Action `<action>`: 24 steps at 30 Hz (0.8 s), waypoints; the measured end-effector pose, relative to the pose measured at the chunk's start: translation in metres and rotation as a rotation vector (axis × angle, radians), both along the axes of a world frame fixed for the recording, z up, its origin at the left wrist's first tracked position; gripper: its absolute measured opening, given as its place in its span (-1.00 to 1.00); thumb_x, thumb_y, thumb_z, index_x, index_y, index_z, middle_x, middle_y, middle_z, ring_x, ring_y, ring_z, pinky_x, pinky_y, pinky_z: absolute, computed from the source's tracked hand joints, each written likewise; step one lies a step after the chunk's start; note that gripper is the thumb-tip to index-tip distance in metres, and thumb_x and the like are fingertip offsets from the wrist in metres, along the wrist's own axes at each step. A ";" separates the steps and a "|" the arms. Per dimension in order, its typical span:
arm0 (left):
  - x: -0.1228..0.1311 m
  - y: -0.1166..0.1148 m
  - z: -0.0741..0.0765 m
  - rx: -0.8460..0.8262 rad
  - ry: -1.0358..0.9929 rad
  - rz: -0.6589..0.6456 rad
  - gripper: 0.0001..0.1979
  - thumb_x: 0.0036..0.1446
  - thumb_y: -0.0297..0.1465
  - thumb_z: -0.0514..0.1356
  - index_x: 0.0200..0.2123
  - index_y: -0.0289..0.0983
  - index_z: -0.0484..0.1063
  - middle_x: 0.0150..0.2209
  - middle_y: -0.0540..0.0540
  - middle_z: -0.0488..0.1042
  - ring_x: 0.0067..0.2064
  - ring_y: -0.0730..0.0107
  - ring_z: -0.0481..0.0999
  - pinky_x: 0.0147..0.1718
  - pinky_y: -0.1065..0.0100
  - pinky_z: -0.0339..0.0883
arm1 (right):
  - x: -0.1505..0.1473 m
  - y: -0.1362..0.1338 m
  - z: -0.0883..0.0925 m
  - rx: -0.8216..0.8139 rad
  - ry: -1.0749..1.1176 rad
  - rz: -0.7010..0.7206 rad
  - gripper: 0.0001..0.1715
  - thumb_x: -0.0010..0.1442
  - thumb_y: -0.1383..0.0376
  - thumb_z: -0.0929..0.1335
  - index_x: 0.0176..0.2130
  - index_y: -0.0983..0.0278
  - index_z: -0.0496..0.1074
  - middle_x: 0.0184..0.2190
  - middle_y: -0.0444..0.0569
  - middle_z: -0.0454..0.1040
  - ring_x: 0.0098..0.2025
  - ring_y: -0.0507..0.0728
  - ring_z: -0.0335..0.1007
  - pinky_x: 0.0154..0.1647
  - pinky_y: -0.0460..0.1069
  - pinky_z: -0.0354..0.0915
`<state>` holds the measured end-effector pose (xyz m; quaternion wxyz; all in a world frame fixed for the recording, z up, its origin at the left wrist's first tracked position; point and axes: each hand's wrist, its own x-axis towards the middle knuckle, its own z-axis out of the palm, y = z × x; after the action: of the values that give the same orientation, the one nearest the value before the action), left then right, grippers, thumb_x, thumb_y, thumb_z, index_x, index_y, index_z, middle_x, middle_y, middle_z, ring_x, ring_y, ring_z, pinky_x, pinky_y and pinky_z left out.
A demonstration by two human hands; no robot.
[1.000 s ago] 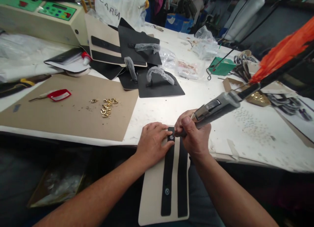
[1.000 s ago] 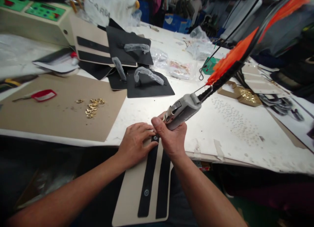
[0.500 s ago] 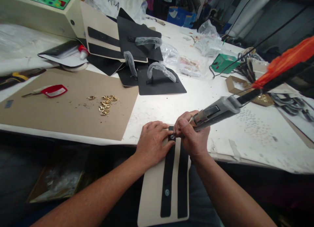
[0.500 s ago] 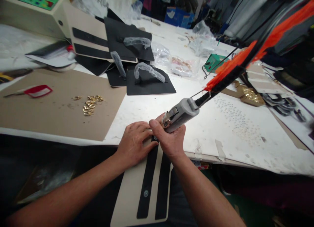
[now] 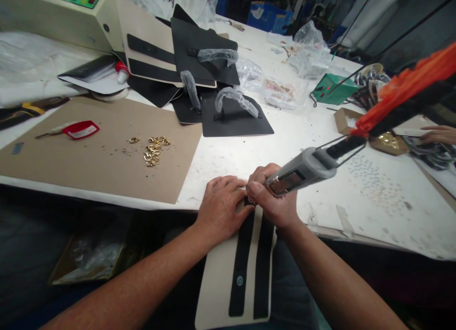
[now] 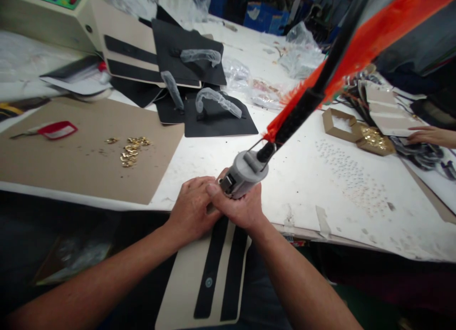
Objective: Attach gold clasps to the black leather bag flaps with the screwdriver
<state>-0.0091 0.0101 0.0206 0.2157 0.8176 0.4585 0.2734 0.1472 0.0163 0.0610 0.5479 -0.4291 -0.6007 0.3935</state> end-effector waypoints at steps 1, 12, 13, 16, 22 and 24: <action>0.000 0.000 0.000 -0.009 -0.001 -0.004 -0.83 0.26 -0.29 0.32 -0.07 -0.06 0.59 0.11 0.00 0.58 0.26 0.06 0.40 0.28 -0.06 0.17 | 0.000 0.001 -0.002 -0.007 0.000 -0.010 -0.58 0.21 0.05 0.52 -0.41 0.19 0.32 -0.54 -0.20 0.36 -0.51 0.05 0.29 -0.46 -0.02 0.35; -0.003 -0.012 0.001 -0.084 -0.087 0.023 -0.73 0.19 -0.22 0.36 -0.02 0.04 0.56 0.07 0.03 0.60 0.18 0.08 0.44 0.23 -0.10 0.20 | -0.009 -0.010 0.003 -0.009 0.070 -0.015 -0.62 0.22 0.14 0.49 -0.47 0.21 0.31 -0.55 -0.16 0.34 -0.51 0.09 0.30 -0.45 -0.01 0.32; -0.005 -0.011 -0.005 -0.088 -0.086 0.039 -0.70 0.15 -0.19 0.37 -0.02 0.07 0.56 0.05 0.02 0.61 0.15 0.07 0.45 0.21 -0.09 0.22 | -0.012 -0.010 0.003 -0.039 0.046 -0.020 -0.60 0.19 0.11 0.50 -0.49 0.21 0.32 -0.56 -0.15 0.35 -0.52 0.10 0.31 -0.47 -0.01 0.32; -0.012 -0.001 -0.022 -0.132 -0.025 0.047 -0.60 -0.02 -0.09 0.44 -0.06 0.09 0.60 0.03 -0.04 0.61 0.15 -0.03 0.47 0.19 -0.13 0.26 | -0.019 -0.010 0.004 -0.158 0.007 -0.080 -0.52 0.10 -0.04 0.50 -0.52 0.22 0.35 -0.60 -0.13 0.35 -0.54 0.12 0.29 -0.53 -0.02 0.28; -0.011 0.011 -0.038 -0.183 0.052 -0.024 -0.53 -0.20 -0.03 0.47 -0.12 0.23 0.63 0.06 0.02 0.63 0.23 -0.17 0.44 0.28 -0.27 0.15 | -0.011 -0.012 0.024 -0.179 0.014 -0.061 -0.62 -0.02 -0.03 0.41 -0.53 0.21 0.38 -0.59 -0.10 0.39 -0.51 0.17 0.34 -0.48 0.02 0.34; -0.008 0.012 -0.043 -0.128 0.077 -0.011 -0.55 -0.19 -0.01 0.46 -0.14 0.20 0.64 0.03 0.00 0.64 0.19 -0.17 0.48 0.27 -0.27 0.17 | -0.010 -0.011 0.029 -0.200 -0.018 -0.039 -0.69 -0.09 0.03 0.41 -0.51 0.21 0.42 -0.57 -0.09 0.44 -0.48 0.20 0.40 -0.47 0.03 0.37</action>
<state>-0.0170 0.0224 -0.0226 0.2512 0.8144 0.4786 0.2109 0.1376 0.0050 0.0896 0.5045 -0.4966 -0.5548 0.4371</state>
